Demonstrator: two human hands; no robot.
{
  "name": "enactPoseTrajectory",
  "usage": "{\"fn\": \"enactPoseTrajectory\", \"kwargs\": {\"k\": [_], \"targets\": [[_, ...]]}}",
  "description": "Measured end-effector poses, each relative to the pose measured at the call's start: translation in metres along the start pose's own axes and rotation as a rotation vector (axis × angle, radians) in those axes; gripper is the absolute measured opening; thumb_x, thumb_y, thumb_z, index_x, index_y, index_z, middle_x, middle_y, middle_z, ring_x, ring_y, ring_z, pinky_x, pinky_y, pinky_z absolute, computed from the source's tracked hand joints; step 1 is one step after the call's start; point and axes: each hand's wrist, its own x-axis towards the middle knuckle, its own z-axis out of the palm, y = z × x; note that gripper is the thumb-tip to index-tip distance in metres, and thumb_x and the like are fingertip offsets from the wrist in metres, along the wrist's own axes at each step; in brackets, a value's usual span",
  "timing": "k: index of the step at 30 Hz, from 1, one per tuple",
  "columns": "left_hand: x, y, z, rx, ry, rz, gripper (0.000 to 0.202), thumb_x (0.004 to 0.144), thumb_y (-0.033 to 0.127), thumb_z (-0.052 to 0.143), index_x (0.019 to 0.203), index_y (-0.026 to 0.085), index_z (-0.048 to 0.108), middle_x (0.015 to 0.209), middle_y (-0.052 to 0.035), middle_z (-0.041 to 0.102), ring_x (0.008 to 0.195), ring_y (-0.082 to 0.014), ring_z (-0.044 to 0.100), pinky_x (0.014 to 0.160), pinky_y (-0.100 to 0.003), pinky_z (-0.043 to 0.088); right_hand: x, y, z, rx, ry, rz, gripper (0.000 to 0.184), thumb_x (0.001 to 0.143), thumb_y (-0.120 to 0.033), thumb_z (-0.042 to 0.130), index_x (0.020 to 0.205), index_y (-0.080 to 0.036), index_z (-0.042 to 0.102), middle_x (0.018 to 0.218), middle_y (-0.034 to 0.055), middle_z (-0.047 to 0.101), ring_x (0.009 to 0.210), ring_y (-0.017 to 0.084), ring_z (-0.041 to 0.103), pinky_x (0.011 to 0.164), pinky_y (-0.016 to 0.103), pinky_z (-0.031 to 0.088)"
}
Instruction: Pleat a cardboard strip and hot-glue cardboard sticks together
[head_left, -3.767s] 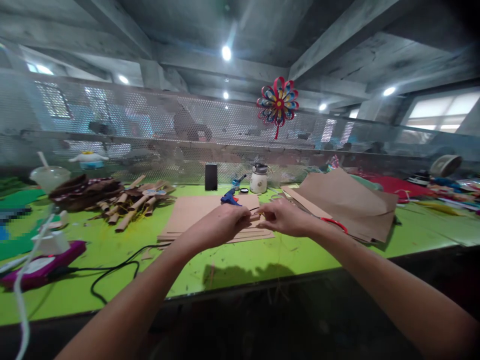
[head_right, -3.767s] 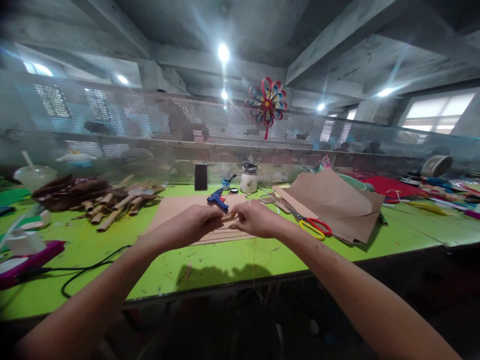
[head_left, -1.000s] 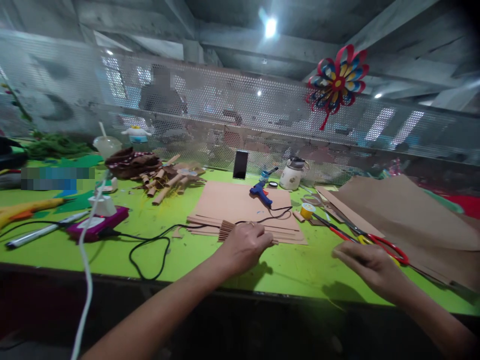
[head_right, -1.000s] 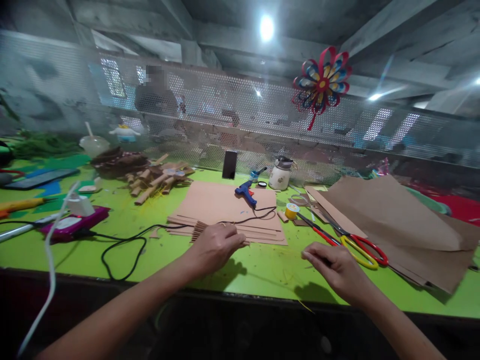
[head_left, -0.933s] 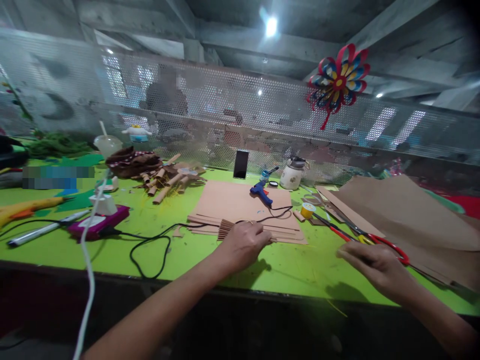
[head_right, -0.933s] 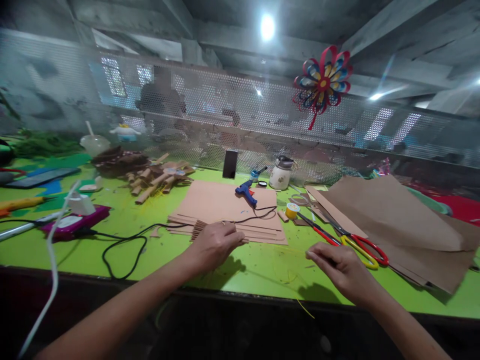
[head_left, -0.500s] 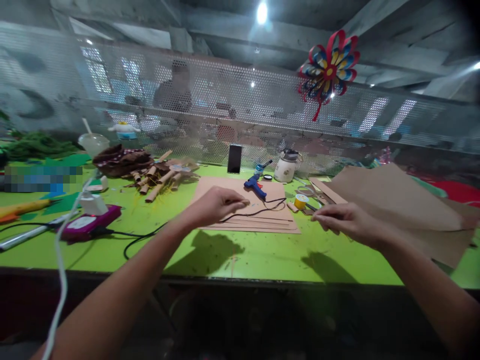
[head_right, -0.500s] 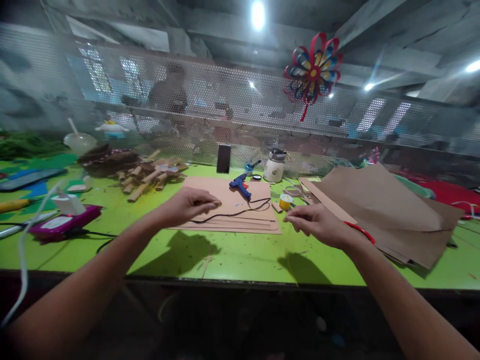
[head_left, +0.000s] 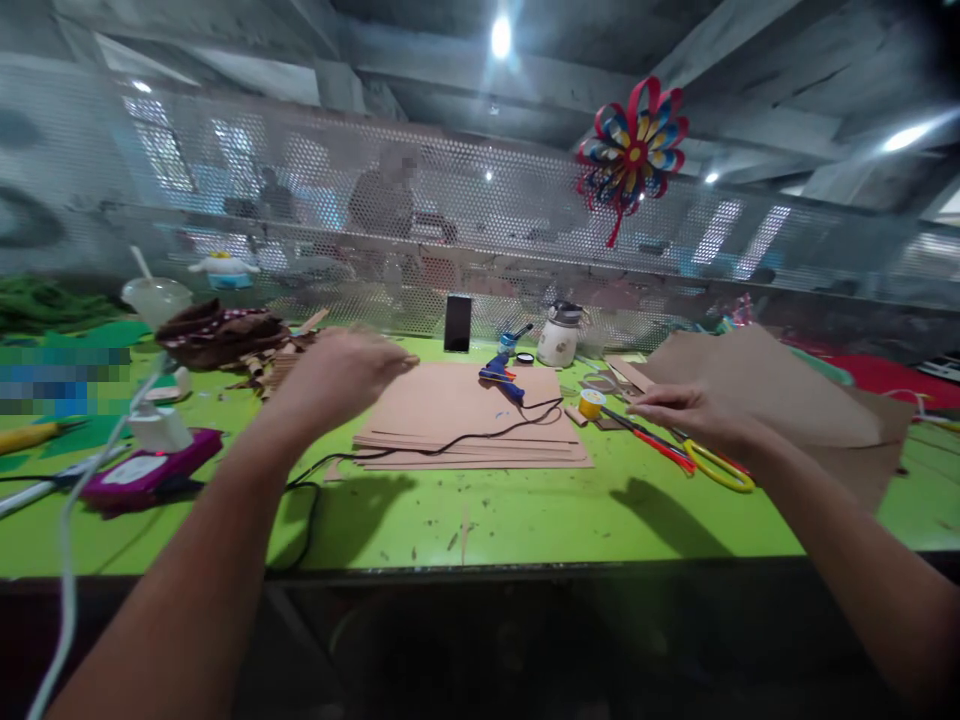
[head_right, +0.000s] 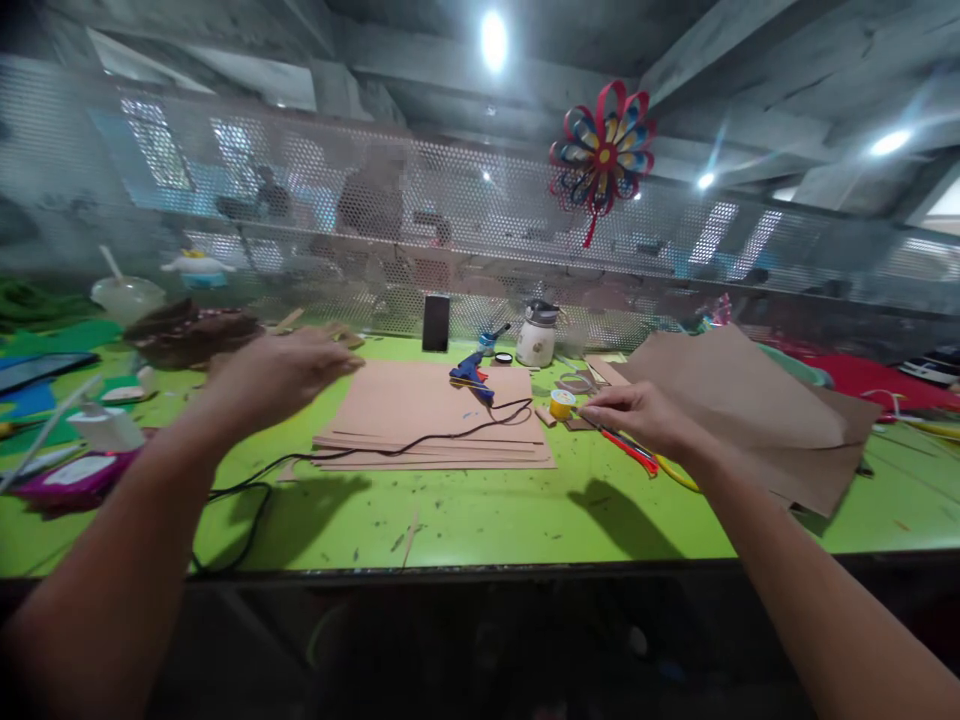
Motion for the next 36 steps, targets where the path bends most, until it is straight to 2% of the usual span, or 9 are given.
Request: {"fn": "enactPoseTrajectory", "kwargs": {"k": [4, 7, 9, 13, 20, 28, 32, 34, 36], "targets": [[0.000, 0.033, 0.050, -0.071, -0.175, 0.136, 0.035, 0.091, 0.037, 0.042, 0.098, 0.020, 0.071, 0.095, -0.0081, 0.071, 0.081, -0.0195, 0.063, 0.069, -0.027, 0.042, -0.002, 0.024, -0.013, -0.054, 0.051, 0.100, 0.044, 0.068, -0.058, 0.070, 0.085, -0.018, 0.076, 0.085, 0.0071, 0.071, 0.072, 0.019, 0.059, 0.062, 0.028, 0.044], [-0.004, 0.058, 0.084, -0.114, -0.261, 0.176, 0.032, 0.090, 0.030, 0.043, 0.085, 0.017, 0.072, 0.084, -0.0097, 0.071, 0.075, -0.0190, 0.063, 0.063, -0.026, 0.040, 0.000, 0.044, -0.021, -0.146, 0.024, 0.160, 0.053, 0.064, -0.064, 0.068, 0.082, -0.015, 0.076, 0.076, 0.0080, 0.070, 0.065, 0.018, 0.057, 0.058, 0.029, 0.043], [-0.005, 0.069, 0.096, -0.123, -0.279, 0.193, 0.029, 0.087, 0.027, 0.046, 0.077, 0.017, 0.071, 0.076, -0.0093, 0.070, 0.069, -0.0185, 0.062, 0.061, -0.026, 0.038, 0.004, 0.057, -0.027, -0.208, 0.020, 0.179, 0.053, 0.061, -0.063, 0.069, 0.079, -0.014, 0.075, 0.075, 0.0090, 0.070, 0.067, 0.020, 0.059, 0.062, 0.030, 0.044], [-0.005, 0.075, 0.100, -0.138, -0.282, 0.200, 0.026, 0.086, 0.026, 0.047, 0.075, 0.018, 0.070, 0.075, -0.0089, 0.069, 0.067, -0.0185, 0.061, 0.058, -0.026, 0.036, 0.011, 0.079, -0.037, -0.252, 0.020, 0.216, 0.047, 0.060, -0.055, 0.072, 0.080, -0.012, 0.074, 0.075, 0.0101, 0.071, 0.067, 0.021, 0.061, 0.063, 0.032, 0.046], [-0.004, 0.057, 0.108, -0.150, -0.270, 0.177, 0.027, 0.084, 0.030, 0.050, 0.064, 0.018, 0.064, 0.066, -0.0082, 0.065, 0.060, -0.0182, 0.057, 0.053, -0.026, 0.030, 0.007, 0.092, -0.041, -0.268, 0.008, 0.285, 0.036, 0.064, -0.042, 0.070, 0.081, -0.011, 0.073, 0.065, 0.0060, 0.067, 0.059, 0.017, 0.058, 0.058, 0.030, 0.046], [-0.009, 0.059, 0.117, -0.190, -0.229, 0.179, 0.027, 0.088, 0.034, 0.048, 0.075, 0.018, 0.066, 0.075, -0.0090, 0.067, 0.066, -0.0192, 0.059, 0.057, -0.027, 0.032, 0.002, 0.099, -0.034, -0.420, 0.078, 0.285, 0.014, 0.061, -0.025, 0.068, 0.067, -0.012, 0.073, 0.065, 0.0090, 0.070, 0.061, 0.022, 0.062, 0.059, 0.032, 0.047], [-0.011, 0.064, 0.118, -0.190, -0.211, 0.195, 0.028, 0.089, 0.035, 0.048, 0.077, 0.018, 0.066, 0.077, -0.0095, 0.066, 0.067, -0.0197, 0.059, 0.057, -0.027, 0.033, 0.014, 0.084, -0.015, -0.500, 0.155, 0.208, 0.017, 0.066, -0.019, 0.063, 0.076, -0.012, 0.074, 0.080, 0.0132, 0.071, 0.074, 0.026, 0.064, 0.067, 0.036, 0.048], [-0.012, 0.065, 0.120, -0.184, -0.202, 0.194, 0.028, 0.089, 0.034, 0.047, 0.079, 0.017, 0.066, 0.078, -0.0101, 0.065, 0.068, -0.0200, 0.059, 0.058, -0.028, 0.035, 0.023, 0.068, 0.004, -0.493, 0.160, 0.124, 0.023, 0.073, -0.022, 0.059, 0.089, -0.013, 0.074, 0.098, 0.0139, 0.070, 0.088, 0.027, 0.063, 0.076, 0.037, 0.049], [-0.012, 0.066, 0.123, -0.182, -0.199, 0.186, 0.027, 0.089, 0.032, 0.047, 0.080, 0.017, 0.067, 0.078, -0.0103, 0.065, 0.068, -0.0197, 0.059, 0.059, -0.028, 0.037, 0.030, 0.045, 0.031, -0.477, 0.157, 0.045, 0.023, 0.078, -0.025, 0.058, 0.094, -0.016, 0.072, 0.104, 0.0107, 0.068, 0.097, 0.026, 0.060, 0.082, 0.037, 0.048]]}}
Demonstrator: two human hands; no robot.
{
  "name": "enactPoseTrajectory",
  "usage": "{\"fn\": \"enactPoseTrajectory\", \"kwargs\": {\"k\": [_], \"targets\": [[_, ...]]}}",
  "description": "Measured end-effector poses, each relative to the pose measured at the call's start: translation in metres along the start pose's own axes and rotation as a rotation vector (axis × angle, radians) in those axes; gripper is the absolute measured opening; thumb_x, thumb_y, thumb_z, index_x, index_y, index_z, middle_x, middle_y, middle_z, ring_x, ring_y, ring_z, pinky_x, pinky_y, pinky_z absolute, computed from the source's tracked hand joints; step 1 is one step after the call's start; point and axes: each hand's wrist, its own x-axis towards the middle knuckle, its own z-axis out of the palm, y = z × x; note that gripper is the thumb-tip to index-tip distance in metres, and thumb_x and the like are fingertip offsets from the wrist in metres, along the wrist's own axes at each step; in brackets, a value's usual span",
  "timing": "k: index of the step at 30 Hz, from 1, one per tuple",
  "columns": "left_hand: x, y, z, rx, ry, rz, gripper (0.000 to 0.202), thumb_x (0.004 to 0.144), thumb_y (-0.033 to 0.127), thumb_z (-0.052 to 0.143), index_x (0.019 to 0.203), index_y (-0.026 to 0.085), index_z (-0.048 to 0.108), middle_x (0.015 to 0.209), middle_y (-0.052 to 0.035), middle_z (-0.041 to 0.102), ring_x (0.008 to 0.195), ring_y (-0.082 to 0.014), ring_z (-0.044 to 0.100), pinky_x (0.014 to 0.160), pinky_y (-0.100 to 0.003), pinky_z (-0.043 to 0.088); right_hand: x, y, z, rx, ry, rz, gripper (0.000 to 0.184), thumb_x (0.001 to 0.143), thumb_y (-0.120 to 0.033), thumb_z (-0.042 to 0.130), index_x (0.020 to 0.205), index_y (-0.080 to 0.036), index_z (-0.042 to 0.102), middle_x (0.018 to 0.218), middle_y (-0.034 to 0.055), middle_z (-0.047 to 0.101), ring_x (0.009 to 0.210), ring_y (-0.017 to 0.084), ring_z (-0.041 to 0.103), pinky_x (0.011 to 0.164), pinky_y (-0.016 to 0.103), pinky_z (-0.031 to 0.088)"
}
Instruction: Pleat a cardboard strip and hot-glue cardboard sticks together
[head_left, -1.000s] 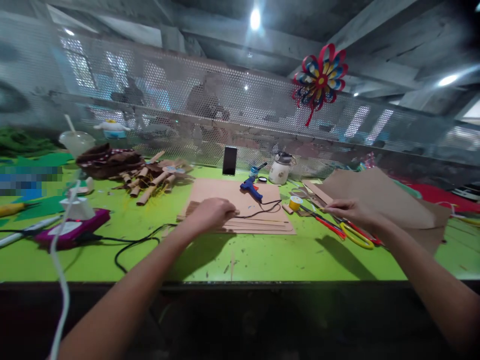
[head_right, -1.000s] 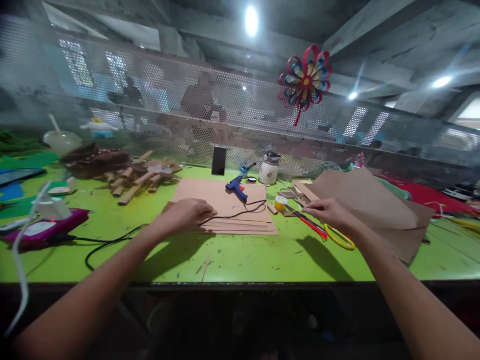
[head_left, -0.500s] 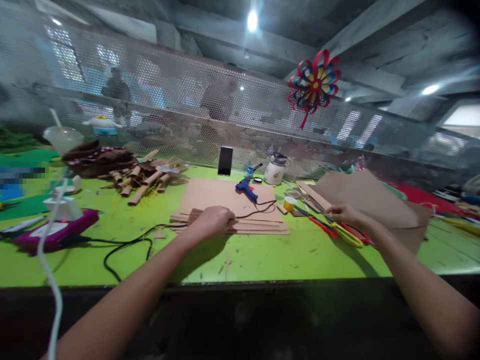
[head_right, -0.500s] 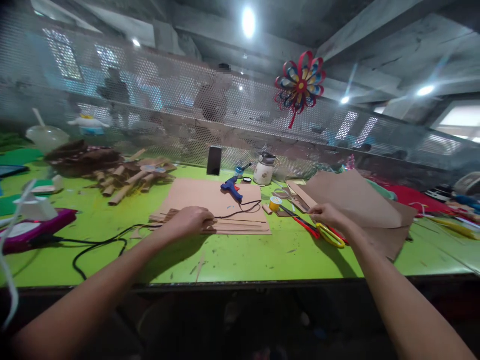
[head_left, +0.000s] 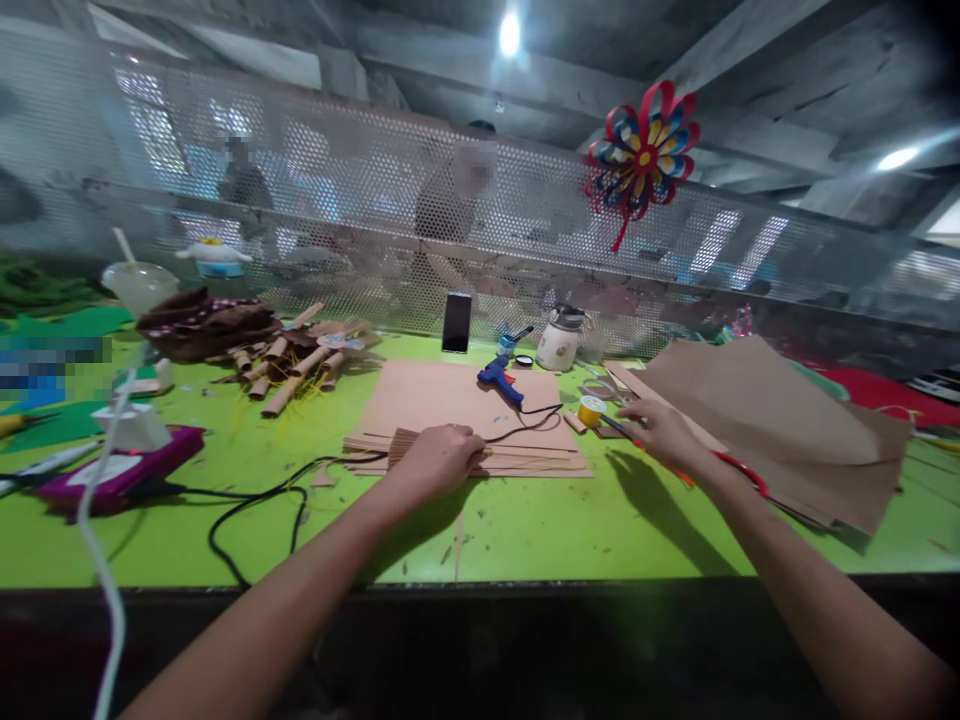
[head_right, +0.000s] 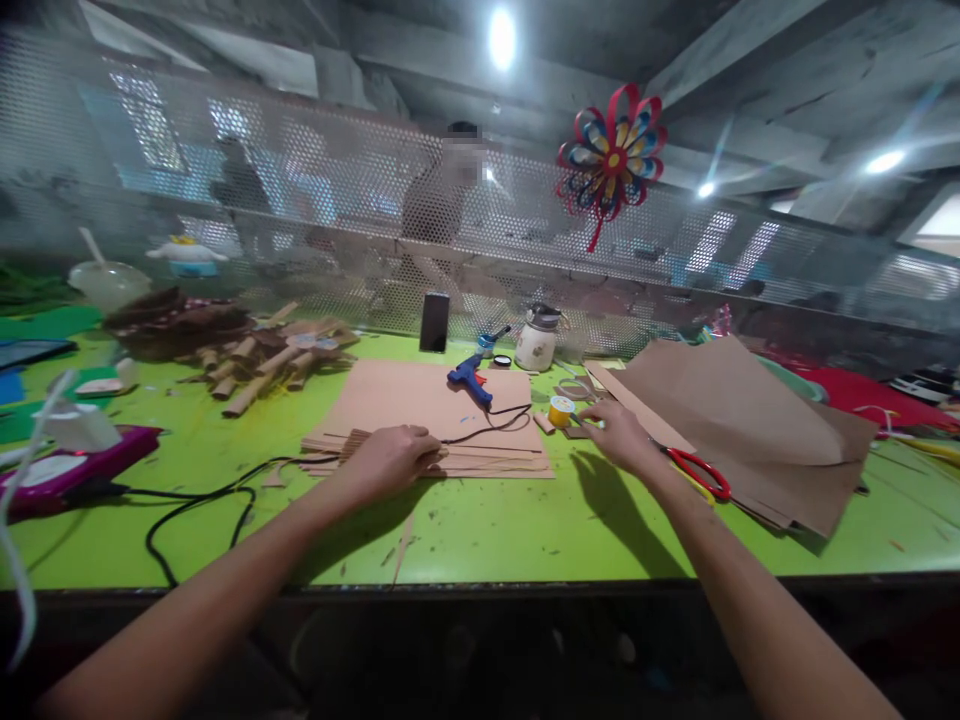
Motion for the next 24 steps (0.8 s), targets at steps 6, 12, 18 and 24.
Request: {"fn": "enactPoseTrajectory", "kwargs": {"k": [6, 12, 18, 24], "targets": [[0.000, 0.006, 0.002, 0.034, 0.013, 0.012, 0.023, 0.088, 0.025, 0.047, 0.076, 0.017, 0.065, 0.073, -0.0080, 0.062, 0.068, -0.0190, 0.058, 0.062, -0.029, 0.040, -0.010, -0.109, 0.047, 0.235, -0.040, -0.386, 0.018, 0.086, -0.021, 0.054, 0.094, -0.017, 0.069, 0.097, 0.0098, 0.067, 0.092, 0.022, 0.060, 0.082, 0.039, 0.048], [-0.001, 0.008, 0.005, -0.065, -0.002, 0.007, 0.014, 0.088, 0.024, 0.047, 0.092, 0.016, 0.058, 0.083, -0.0098, 0.067, 0.074, -0.0203, 0.061, 0.066, -0.029, 0.043, -0.010, -0.149, 0.076, 0.164, -0.157, -0.577, 0.022, 0.083, -0.015, 0.057, 0.104, -0.014, 0.063, 0.099, 0.0120, 0.064, 0.099, 0.024, 0.054, 0.086, 0.038, 0.045], [-0.005, 0.015, 0.003, -0.199, -0.040, -0.027, 0.013, 0.090, 0.019, 0.040, 0.100, 0.017, 0.049, 0.090, -0.0094, 0.067, 0.077, -0.0186, 0.061, 0.066, -0.028, 0.044, -0.006, -0.146, 0.086, 0.125, -0.233, -0.592, 0.012, 0.088, -0.018, 0.052, 0.082, -0.015, 0.062, 0.081, 0.0076, 0.063, 0.075, 0.020, 0.056, 0.065, 0.029, 0.042], [-0.003, 0.020, 0.002, -0.064, -0.025, 0.021, 0.011, 0.082, 0.010, 0.046, 0.088, 0.016, 0.053, 0.083, -0.0095, 0.064, 0.074, -0.0208, 0.058, 0.067, -0.032, 0.043, -0.009, -0.137, 0.093, 0.144, -0.202, -0.602, 0.014, 0.090, -0.018, 0.050, 0.083, -0.017, 0.062, 0.079, 0.0063, 0.062, 0.074, 0.019, 0.053, 0.066, 0.029, 0.039]]}}
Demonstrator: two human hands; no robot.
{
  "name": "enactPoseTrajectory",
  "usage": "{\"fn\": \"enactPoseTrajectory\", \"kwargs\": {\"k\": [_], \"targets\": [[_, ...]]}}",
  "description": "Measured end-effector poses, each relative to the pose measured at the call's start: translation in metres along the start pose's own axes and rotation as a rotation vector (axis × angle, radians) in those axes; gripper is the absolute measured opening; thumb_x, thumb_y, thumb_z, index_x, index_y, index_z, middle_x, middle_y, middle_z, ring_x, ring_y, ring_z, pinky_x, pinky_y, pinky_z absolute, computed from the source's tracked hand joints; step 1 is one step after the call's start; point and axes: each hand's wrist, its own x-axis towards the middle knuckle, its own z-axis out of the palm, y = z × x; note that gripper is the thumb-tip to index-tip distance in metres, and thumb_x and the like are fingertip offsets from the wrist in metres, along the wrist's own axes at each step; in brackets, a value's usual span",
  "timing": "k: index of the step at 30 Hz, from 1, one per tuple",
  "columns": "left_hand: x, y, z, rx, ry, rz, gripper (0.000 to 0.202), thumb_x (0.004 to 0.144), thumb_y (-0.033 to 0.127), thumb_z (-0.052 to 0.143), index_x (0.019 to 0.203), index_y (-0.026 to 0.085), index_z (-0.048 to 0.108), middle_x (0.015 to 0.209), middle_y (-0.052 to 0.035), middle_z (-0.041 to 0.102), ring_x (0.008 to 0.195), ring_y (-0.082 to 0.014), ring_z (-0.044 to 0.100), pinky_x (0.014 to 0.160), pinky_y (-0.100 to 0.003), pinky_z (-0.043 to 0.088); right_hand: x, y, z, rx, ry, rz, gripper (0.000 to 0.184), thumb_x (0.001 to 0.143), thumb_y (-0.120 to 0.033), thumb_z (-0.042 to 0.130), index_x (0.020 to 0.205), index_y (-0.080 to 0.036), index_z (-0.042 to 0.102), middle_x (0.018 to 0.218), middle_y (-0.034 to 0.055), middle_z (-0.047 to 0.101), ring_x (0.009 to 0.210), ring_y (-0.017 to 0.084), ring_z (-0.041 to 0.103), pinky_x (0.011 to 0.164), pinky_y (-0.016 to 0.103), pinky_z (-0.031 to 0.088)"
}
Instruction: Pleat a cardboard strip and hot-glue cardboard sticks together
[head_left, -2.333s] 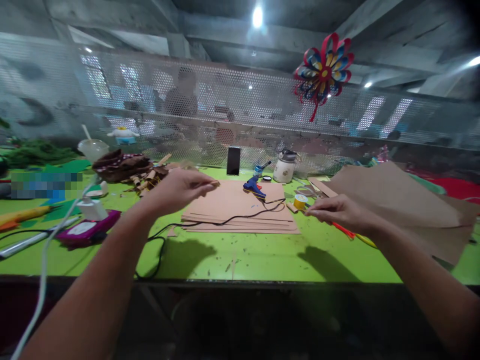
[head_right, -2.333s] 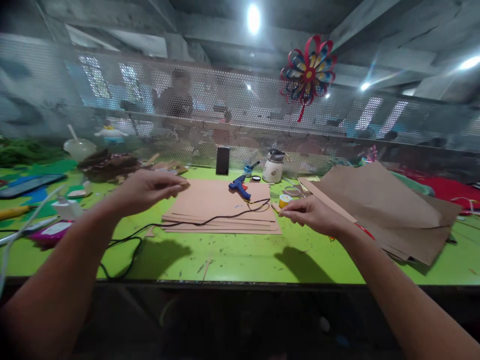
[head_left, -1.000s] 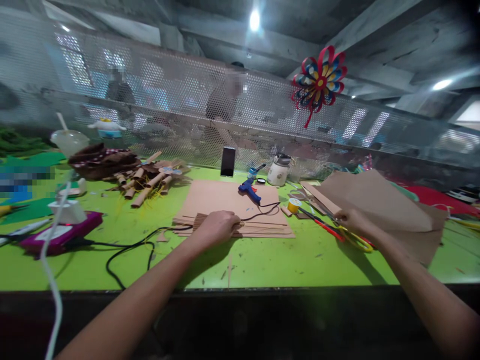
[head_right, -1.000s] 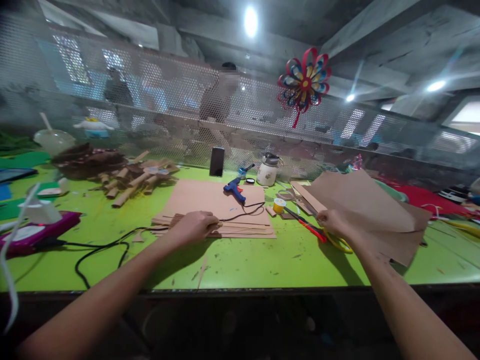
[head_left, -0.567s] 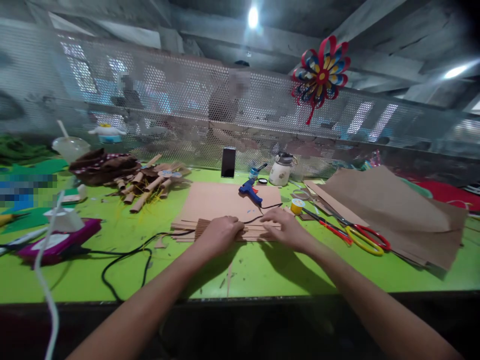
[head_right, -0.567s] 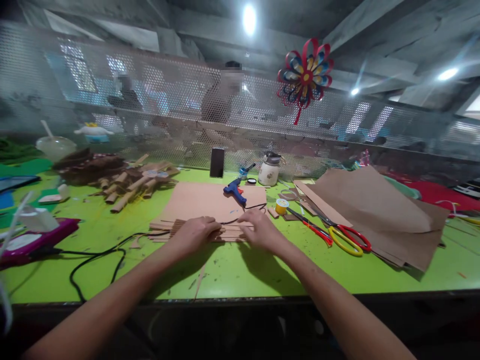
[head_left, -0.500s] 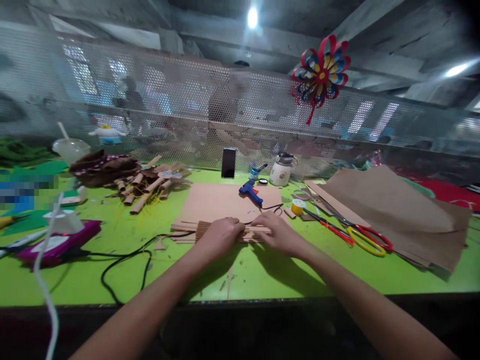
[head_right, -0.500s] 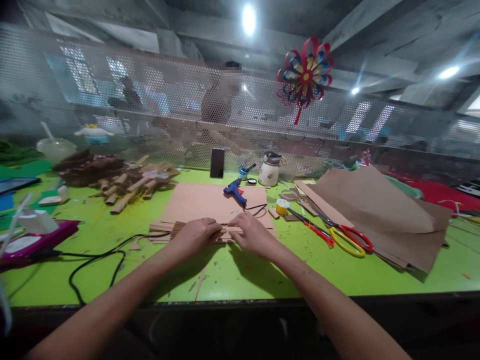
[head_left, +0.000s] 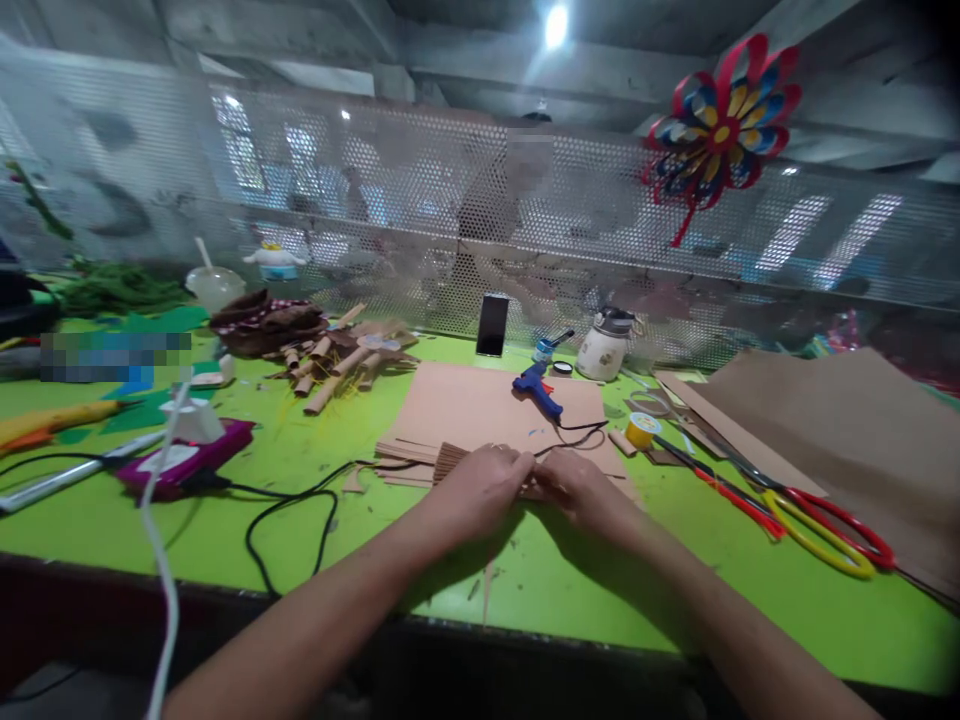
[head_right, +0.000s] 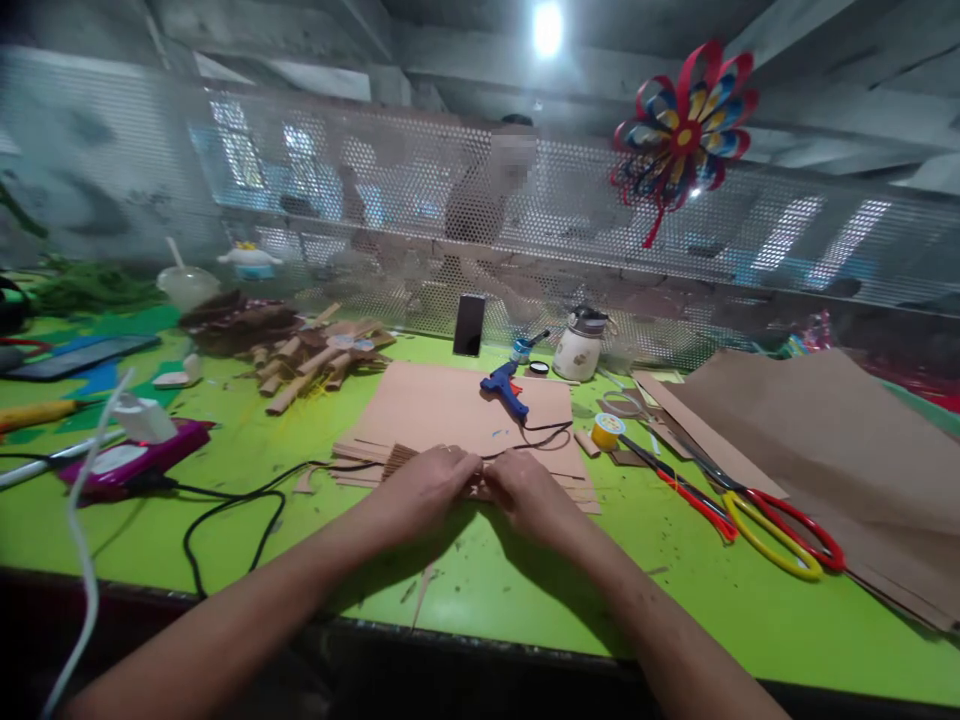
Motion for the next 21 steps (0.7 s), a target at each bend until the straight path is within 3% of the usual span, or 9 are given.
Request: {"fn": "enactPoseTrajectory", "kwargs": {"k": [10, 13, 15, 17, 19, 21], "targets": [[-0.001, 0.002, 0.009, 0.021, 0.048, 0.031, 0.017, 0.087, 0.012, 0.042, 0.100, 0.015, 0.053, 0.082, -0.0083, 0.064, 0.073, -0.0201, 0.057, 0.067, -0.033, 0.045, -0.001, -0.005, 0.005, -0.017, 0.004, -0.051, 0.017, 0.090, -0.015, 0.047, 0.099, -0.017, 0.061, 0.098, 0.0106, 0.065, 0.089, 0.024, 0.054, 0.078, 0.037, 0.041], [-0.002, 0.001, -0.004, -0.041, 0.085, 0.094, 0.020, 0.083, 0.011, 0.048, 0.101, 0.015, 0.055, 0.094, -0.0100, 0.065, 0.090, -0.0219, 0.058, 0.083, -0.037, 0.046, -0.004, -0.001, 0.002, -0.038, 0.028, -0.058, 0.018, 0.091, -0.018, 0.046, 0.099, -0.016, 0.063, 0.090, 0.0104, 0.065, 0.085, 0.024, 0.054, 0.075, 0.036, 0.042], [-0.005, -0.007, -0.019, -0.126, 0.186, 0.108, 0.031, 0.080, 0.012, 0.052, 0.111, 0.014, 0.054, 0.114, -0.0126, 0.061, 0.111, -0.0236, 0.052, 0.097, -0.039, 0.041, -0.006, 0.005, -0.001, -0.080, 0.050, -0.057, 0.019, 0.092, -0.019, 0.045, 0.094, -0.015, 0.064, 0.084, 0.0104, 0.064, 0.081, 0.023, 0.054, 0.071, 0.035, 0.043], [-0.009, -0.022, -0.034, -0.274, 0.352, -0.006, 0.035, 0.083, 0.019, 0.051, 0.118, 0.014, 0.052, 0.124, -0.0133, 0.057, 0.116, -0.0218, 0.050, 0.098, -0.038, 0.041, -0.010, 0.013, -0.006, -0.132, 0.088, -0.059, 0.022, 0.093, -0.018, 0.043, 0.089, -0.014, 0.064, 0.080, 0.0108, 0.063, 0.077, 0.023, 0.054, 0.069, 0.035, 0.043], [-0.011, -0.043, -0.046, -0.437, 0.481, -0.228, 0.030, 0.086, 0.027, 0.048, 0.112, 0.016, 0.057, 0.116, -0.0109, 0.062, 0.100, -0.0193, 0.059, 0.087, -0.036, 0.049, -0.016, 0.021, -0.012, -0.187, 0.142, -0.078, 0.023, 0.093, -0.017, 0.042, 0.087, -0.014, 0.064, 0.078, 0.0109, 0.063, 0.075, 0.023, 0.054, 0.069, 0.036, 0.044], [-0.012, -0.060, -0.051, -0.616, 0.458, -0.406, 0.033, 0.087, 0.038, 0.046, 0.104, 0.014, 0.062, 0.104, -0.0111, 0.067, 0.092, -0.0215, 0.063, 0.069, -0.032, 0.052, -0.023, 0.029, -0.020, -0.238, 0.192, -0.104, 0.022, 0.094, -0.018, 0.043, 0.090, -0.014, 0.064, 0.078, 0.0107, 0.065, 0.074, 0.023, 0.055, 0.073, 0.039, 0.045]]}}
